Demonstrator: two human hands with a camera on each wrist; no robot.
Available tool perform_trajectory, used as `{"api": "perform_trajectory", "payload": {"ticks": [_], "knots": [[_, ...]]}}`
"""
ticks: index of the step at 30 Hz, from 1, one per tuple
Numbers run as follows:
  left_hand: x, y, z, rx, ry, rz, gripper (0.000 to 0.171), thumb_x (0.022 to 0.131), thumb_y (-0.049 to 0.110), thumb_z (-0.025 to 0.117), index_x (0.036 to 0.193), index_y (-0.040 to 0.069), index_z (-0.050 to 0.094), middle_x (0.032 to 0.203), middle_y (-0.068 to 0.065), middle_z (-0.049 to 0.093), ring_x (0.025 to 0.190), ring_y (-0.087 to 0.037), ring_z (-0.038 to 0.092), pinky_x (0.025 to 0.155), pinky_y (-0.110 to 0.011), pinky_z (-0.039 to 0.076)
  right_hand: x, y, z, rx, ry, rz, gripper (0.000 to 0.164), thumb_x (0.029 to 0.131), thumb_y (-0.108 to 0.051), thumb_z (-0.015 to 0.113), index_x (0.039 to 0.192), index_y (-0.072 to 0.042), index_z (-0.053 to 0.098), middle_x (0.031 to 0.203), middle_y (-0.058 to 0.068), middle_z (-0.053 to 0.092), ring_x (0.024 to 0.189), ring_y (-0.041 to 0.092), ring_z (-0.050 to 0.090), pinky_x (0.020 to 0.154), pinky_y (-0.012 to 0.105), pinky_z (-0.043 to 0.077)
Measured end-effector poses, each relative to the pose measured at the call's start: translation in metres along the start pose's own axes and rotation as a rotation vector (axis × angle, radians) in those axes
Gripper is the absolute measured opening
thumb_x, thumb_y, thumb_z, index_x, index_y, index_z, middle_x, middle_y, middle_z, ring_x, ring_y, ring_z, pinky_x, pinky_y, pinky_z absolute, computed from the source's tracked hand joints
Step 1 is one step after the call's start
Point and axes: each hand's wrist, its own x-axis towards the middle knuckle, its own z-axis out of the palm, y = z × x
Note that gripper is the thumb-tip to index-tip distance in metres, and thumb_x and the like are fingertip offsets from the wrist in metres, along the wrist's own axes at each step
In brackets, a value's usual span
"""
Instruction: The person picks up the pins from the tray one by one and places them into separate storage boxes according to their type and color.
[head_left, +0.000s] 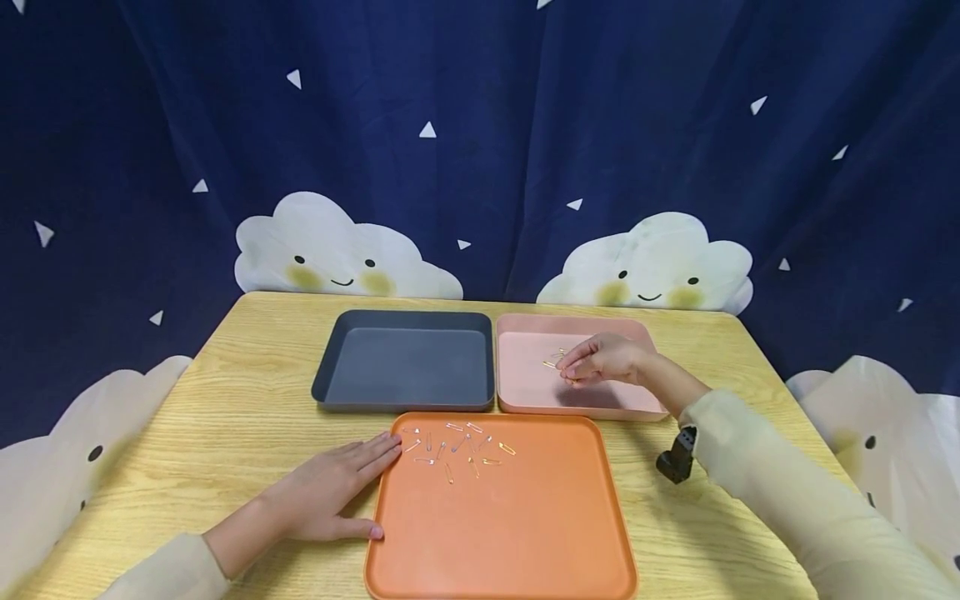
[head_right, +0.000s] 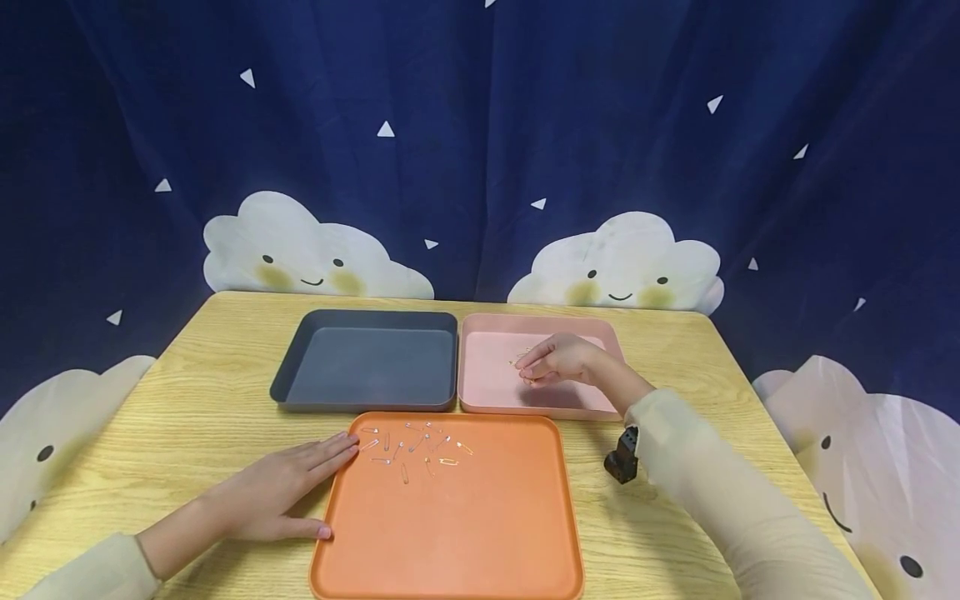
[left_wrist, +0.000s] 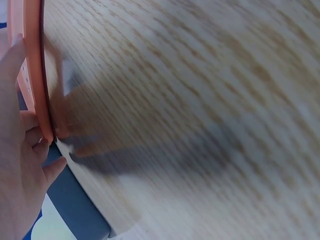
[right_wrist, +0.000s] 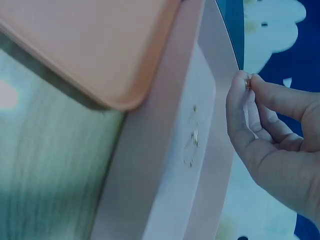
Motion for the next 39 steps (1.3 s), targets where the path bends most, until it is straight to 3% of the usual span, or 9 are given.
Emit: {"api": "perform_trajectory", "payload": {"ticks": [7,16,23,34,39], "knots": [[0.0,0.0,0.0,-0.002,0.014,0.004,0.091,0.088,0.071,0.051,0.147,0.002,0.043,0.154,-0.014,0.044,0.14,-0.028,0.047,0.108,-0.043,0.048,0.014,0.003,-0.025,0.018,0.002,0.037,0.041,0.095,0.005,0.054,0.132,0.02,0.046,0.083,-0.01,0.072,0.084,0.002,0.067,0.087,0.021,0.058],[0.0,0.0,0.003,0.01,0.009,0.009,0.091,0.088,0.072,0.049,0.147,0.003,0.043,0.154,-0.014,0.044,0.141,-0.028,0.047,0.108,-0.042,0.048,0.032,0.007,-0.044,0.022,0.072,0.084,0.044,0.093,0.007,0.055,0.134,0.02,0.043,0.079,-0.008,0.072,0.079,0.001,0.066,0.081,0.018,0.057],[-0.001,-0.002,0.005,0.007,0.042,0.022,0.091,0.088,0.071,0.051,0.146,0.002,0.043,0.154,-0.014,0.044,0.14,-0.028,0.048,0.107,-0.042,0.049,0.04,0.002,-0.057,-0.043,0.126,0.154,0.044,0.093,0.004,0.057,0.133,0.018,0.045,0.076,-0.008,0.068,0.072,0.001,0.063,0.075,0.015,0.056],[-0.001,-0.002,0.004,0.001,0.045,0.026,0.09,0.088,0.07,0.052,0.146,0.002,0.044,0.154,-0.015,0.045,0.14,-0.028,0.048,0.107,-0.042,0.049,0.049,-0.002,-0.056,-0.18,0.262,0.215,0.039,0.089,0.009,0.061,0.126,0.019,0.054,0.081,0.0,0.066,0.065,0.003,0.06,0.081,0.026,0.061],[-0.001,-0.002,0.003,0.009,0.034,0.019,0.091,0.088,0.071,0.051,0.146,0.002,0.043,0.154,-0.015,0.044,0.14,-0.028,0.047,0.107,-0.042,0.049,0.056,-0.001,-0.05,-0.216,0.238,0.236,0.036,0.088,0.009,0.062,0.123,0.017,0.057,0.079,-0.002,0.068,0.066,0.003,0.062,0.079,0.024,0.06]]}}
